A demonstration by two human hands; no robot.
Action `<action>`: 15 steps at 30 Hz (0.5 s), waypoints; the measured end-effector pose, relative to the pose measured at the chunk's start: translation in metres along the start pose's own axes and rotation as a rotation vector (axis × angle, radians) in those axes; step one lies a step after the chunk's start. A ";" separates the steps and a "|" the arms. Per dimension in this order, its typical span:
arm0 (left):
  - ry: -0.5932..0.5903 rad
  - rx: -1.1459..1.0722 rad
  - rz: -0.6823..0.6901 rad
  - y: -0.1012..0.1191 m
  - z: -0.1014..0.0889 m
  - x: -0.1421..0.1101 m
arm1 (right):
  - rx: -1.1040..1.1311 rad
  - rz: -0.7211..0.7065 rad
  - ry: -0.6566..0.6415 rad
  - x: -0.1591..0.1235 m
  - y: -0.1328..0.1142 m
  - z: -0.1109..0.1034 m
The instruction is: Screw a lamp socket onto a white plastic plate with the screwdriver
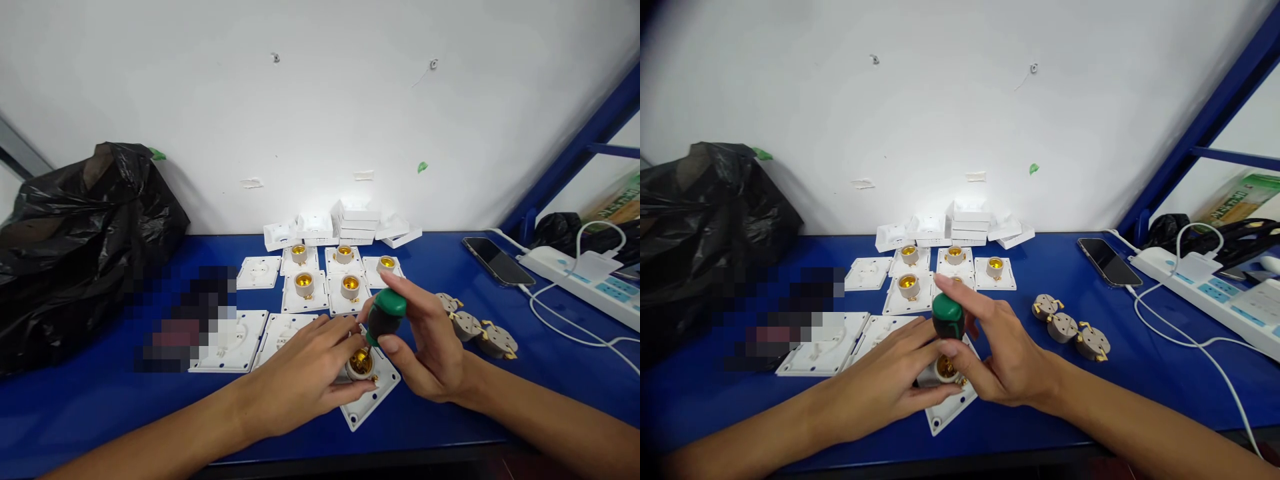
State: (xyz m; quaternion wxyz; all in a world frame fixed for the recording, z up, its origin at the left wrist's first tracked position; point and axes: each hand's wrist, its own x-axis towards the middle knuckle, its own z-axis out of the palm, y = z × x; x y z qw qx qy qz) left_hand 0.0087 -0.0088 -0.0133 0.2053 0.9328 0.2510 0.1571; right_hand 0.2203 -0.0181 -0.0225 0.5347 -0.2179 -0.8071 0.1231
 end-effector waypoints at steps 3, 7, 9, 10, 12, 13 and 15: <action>-0.005 0.019 -0.007 0.002 0.000 0.000 | 0.042 -0.076 0.048 0.004 0.002 0.001; 0.028 0.046 -0.003 0.003 0.001 -0.002 | 0.053 -0.125 0.073 0.008 0.003 0.001; 0.036 0.053 -0.005 0.002 0.002 -0.002 | 0.056 -0.090 0.060 0.006 0.002 0.000; 0.034 0.052 -0.004 0.002 0.002 -0.002 | 0.062 -0.071 0.050 0.005 0.002 0.000; 0.018 0.039 -0.001 0.000 0.001 -0.002 | 0.078 -0.049 0.036 0.002 0.002 -0.001; 0.007 0.029 0.002 0.000 0.001 -0.001 | 0.085 -0.052 0.027 0.000 0.002 -0.001; -0.009 0.008 0.005 -0.002 0.001 -0.001 | 0.104 -0.070 -0.014 -0.001 0.003 -0.002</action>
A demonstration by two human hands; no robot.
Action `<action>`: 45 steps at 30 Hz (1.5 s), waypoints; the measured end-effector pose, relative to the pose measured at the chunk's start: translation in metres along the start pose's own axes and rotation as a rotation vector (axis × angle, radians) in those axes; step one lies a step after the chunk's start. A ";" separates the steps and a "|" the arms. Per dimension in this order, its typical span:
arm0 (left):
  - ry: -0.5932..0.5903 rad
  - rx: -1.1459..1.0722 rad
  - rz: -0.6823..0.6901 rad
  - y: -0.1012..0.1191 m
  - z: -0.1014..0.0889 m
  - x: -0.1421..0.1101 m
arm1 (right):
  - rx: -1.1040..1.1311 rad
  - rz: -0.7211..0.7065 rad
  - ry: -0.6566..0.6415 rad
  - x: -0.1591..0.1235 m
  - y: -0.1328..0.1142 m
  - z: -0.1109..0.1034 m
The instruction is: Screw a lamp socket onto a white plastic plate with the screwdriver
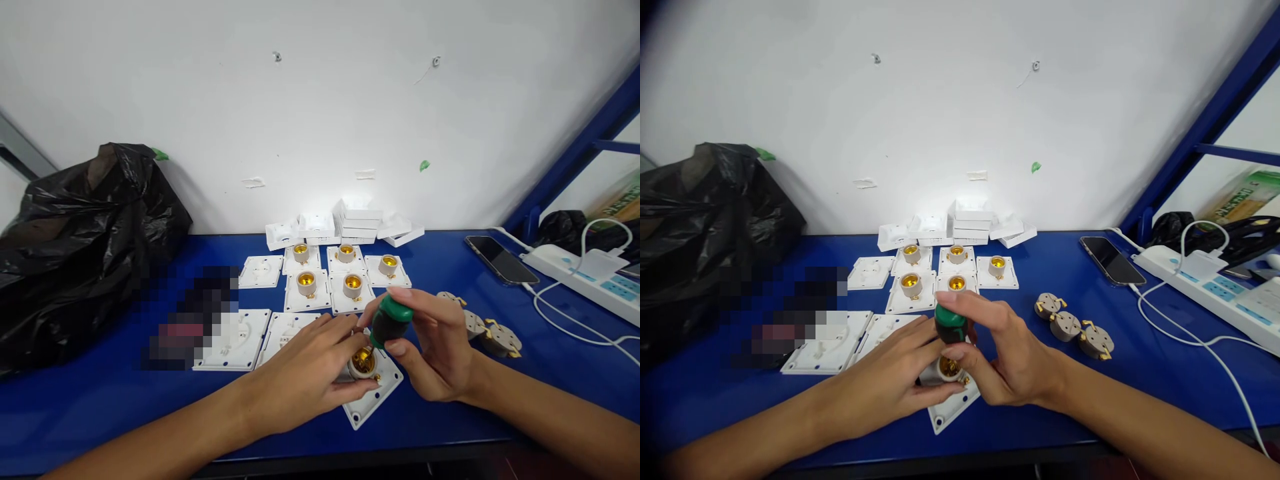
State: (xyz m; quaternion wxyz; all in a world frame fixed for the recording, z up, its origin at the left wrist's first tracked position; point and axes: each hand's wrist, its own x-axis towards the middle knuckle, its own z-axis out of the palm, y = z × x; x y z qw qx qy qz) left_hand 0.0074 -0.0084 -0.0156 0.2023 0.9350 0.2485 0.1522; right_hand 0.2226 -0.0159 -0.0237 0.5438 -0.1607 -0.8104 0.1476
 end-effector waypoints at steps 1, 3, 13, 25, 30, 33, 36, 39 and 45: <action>-0.001 -0.008 -0.002 -0.001 0.000 0.000 | 0.019 -0.010 -0.023 0.000 0.000 0.000; 0.008 -0.015 -0.005 -0.002 0.001 -0.001 | 0.062 -0.030 -0.056 0.001 0.001 -0.001; 0.030 -0.059 0.023 -0.002 -0.002 0.001 | 0.162 0.015 -0.091 -0.003 0.005 -0.004; -0.008 -0.039 -0.055 0.000 -0.001 0.002 | -0.042 -0.153 0.086 0.017 0.002 0.000; 0.036 -0.023 -0.018 0.001 0.000 0.001 | -0.050 -0.091 0.009 0.023 -0.003 -0.007; 0.026 -0.018 -0.039 0.001 -0.001 0.001 | -0.087 -0.154 0.087 0.022 -0.003 -0.006; 0.032 -0.018 -0.033 0.002 -0.001 0.001 | -0.058 -0.136 0.028 0.021 -0.003 -0.004; 0.031 0.005 -0.034 0.001 0.001 0.000 | -0.059 -0.115 0.067 0.019 -0.002 -0.003; 0.021 0.019 -0.031 -0.001 0.003 0.000 | -0.067 -0.138 0.142 0.014 0.003 -0.005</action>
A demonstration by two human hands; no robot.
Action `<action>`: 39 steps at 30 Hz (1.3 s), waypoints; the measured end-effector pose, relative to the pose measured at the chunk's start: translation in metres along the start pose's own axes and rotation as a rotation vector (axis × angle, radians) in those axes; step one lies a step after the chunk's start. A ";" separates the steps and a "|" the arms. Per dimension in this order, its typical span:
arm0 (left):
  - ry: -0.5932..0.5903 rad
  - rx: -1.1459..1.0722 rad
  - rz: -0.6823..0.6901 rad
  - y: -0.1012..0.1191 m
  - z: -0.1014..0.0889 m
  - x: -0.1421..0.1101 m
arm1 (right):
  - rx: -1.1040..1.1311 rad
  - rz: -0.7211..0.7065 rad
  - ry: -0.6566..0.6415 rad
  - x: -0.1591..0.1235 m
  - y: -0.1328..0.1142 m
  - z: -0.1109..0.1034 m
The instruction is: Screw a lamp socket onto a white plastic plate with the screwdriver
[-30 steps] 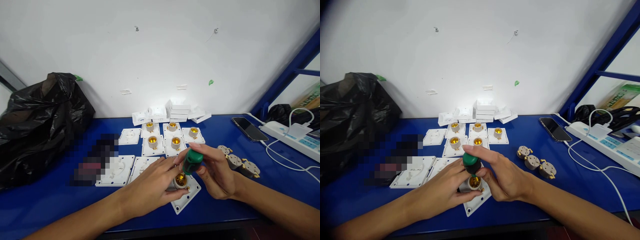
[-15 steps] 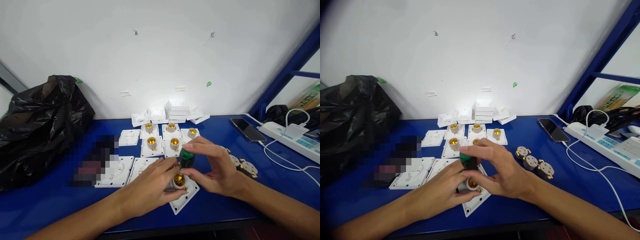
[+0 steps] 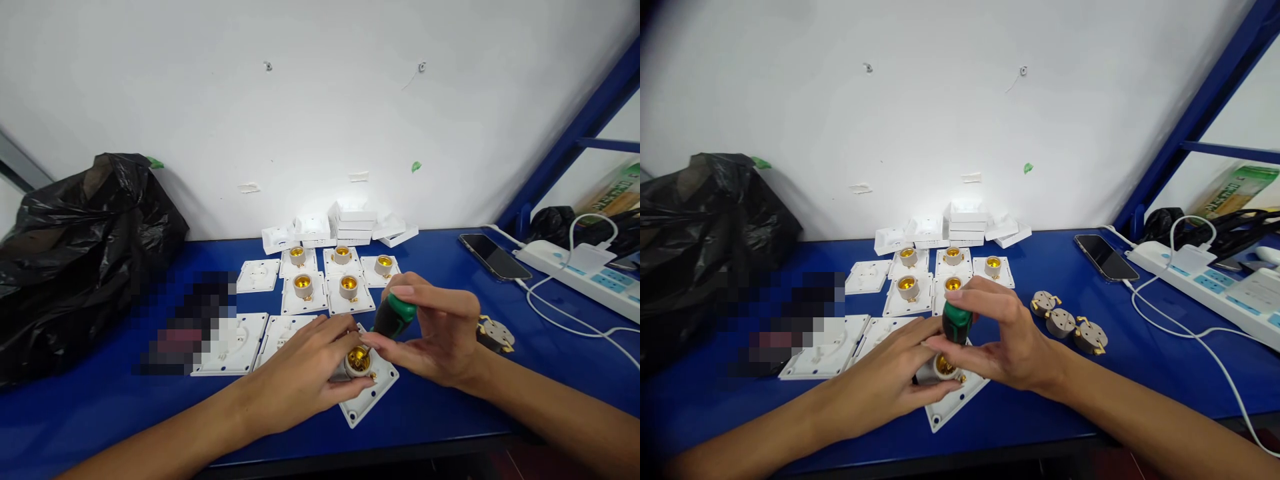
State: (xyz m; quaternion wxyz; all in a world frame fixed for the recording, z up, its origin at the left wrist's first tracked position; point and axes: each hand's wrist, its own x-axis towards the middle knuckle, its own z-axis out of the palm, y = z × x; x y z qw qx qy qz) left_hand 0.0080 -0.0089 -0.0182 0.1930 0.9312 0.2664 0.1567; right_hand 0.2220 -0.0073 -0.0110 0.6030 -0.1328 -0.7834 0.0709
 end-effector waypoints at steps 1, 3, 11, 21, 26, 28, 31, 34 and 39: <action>-0.001 -0.001 -0.002 0.000 0.000 0.000 | -0.012 -0.006 0.013 0.000 0.000 0.000; -0.008 -0.005 -0.011 0.001 -0.001 0.001 | -0.031 -0.002 0.021 0.001 -0.001 0.000; -0.040 -0.076 -0.011 0.000 -0.004 0.002 | 0.174 0.024 -0.171 0.008 -0.009 0.004; -0.038 -0.096 -0.013 0.001 -0.006 0.002 | 0.271 0.110 -0.192 0.008 -0.009 -0.003; -0.013 -0.051 0.007 -0.003 -0.003 0.000 | 0.306 0.315 -0.304 0.013 -0.013 -0.012; -0.008 -0.049 0.022 -0.003 -0.003 0.000 | 0.295 0.354 -0.286 0.010 -0.010 -0.012; -0.013 -0.049 0.014 -0.001 -0.004 0.000 | 0.217 0.321 -0.183 0.000 -0.002 -0.009; -0.014 -0.031 -0.029 0.001 -0.004 0.001 | 0.113 0.218 -0.084 -0.004 0.003 -0.005; -0.010 -0.052 0.010 0.000 -0.003 0.001 | 0.054 0.124 -0.175 0.006 -0.005 -0.005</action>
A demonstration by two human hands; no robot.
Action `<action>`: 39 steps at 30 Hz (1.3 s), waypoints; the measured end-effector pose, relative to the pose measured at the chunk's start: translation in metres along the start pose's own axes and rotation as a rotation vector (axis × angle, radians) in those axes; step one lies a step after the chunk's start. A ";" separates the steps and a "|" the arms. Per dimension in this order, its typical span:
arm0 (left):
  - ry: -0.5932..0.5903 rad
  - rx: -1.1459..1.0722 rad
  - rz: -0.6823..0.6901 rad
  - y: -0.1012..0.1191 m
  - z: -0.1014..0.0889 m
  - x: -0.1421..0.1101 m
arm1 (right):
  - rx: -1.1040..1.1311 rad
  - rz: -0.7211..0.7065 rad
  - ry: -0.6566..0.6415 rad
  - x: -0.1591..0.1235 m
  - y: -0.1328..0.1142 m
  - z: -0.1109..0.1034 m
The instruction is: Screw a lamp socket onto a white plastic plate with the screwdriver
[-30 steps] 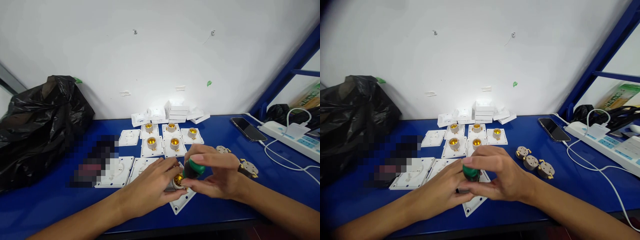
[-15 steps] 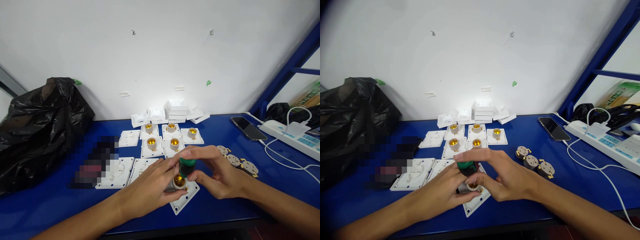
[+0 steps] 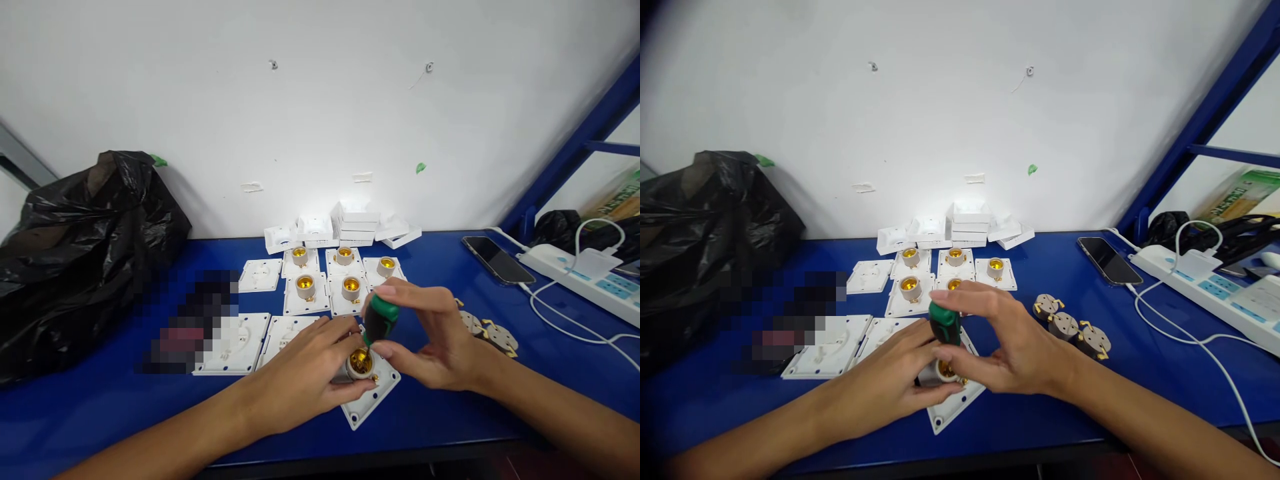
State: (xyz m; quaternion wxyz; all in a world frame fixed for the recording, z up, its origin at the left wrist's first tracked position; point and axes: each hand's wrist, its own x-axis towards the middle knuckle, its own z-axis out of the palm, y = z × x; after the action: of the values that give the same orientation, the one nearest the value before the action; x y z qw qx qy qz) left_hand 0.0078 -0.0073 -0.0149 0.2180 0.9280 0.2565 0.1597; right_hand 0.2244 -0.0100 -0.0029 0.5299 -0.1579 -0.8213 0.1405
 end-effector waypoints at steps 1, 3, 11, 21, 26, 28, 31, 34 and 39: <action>-0.002 -0.012 0.011 0.000 0.000 0.000 | -0.020 0.012 -0.020 0.001 -0.002 0.000; -0.014 -0.016 -0.002 0.000 -0.001 0.001 | -0.075 0.002 -0.009 0.003 -0.005 0.000; -0.018 -0.050 -0.008 0.001 -0.002 0.002 | -0.053 -0.065 -0.010 0.005 -0.006 0.004; -0.104 -0.245 -0.060 0.001 -0.011 0.001 | -0.037 -0.171 0.001 0.005 -0.008 0.007; -0.124 -0.302 -0.083 -0.001 -0.013 0.000 | -0.055 -0.134 0.107 0.003 -0.007 0.011; -0.099 -0.307 -0.095 -0.003 -0.011 -0.001 | -0.007 -0.114 0.108 0.002 -0.005 0.009; -0.067 -0.308 -0.131 -0.005 -0.007 -0.002 | 0.094 -0.029 0.030 -0.001 -0.001 0.002; -0.073 -0.300 -0.152 -0.008 -0.004 -0.004 | 0.127 0.027 -0.003 -0.003 0.001 -0.004; -0.068 -0.281 -0.144 -0.009 -0.005 -0.005 | 0.101 0.078 -0.123 0.002 -0.003 -0.009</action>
State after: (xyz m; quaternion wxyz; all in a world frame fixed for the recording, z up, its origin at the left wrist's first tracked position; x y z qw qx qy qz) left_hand -0.0018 -0.0011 -0.0154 0.3652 0.8724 0.2900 0.1467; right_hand 0.2318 -0.0117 0.0042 0.4799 -0.1540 -0.8373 0.2120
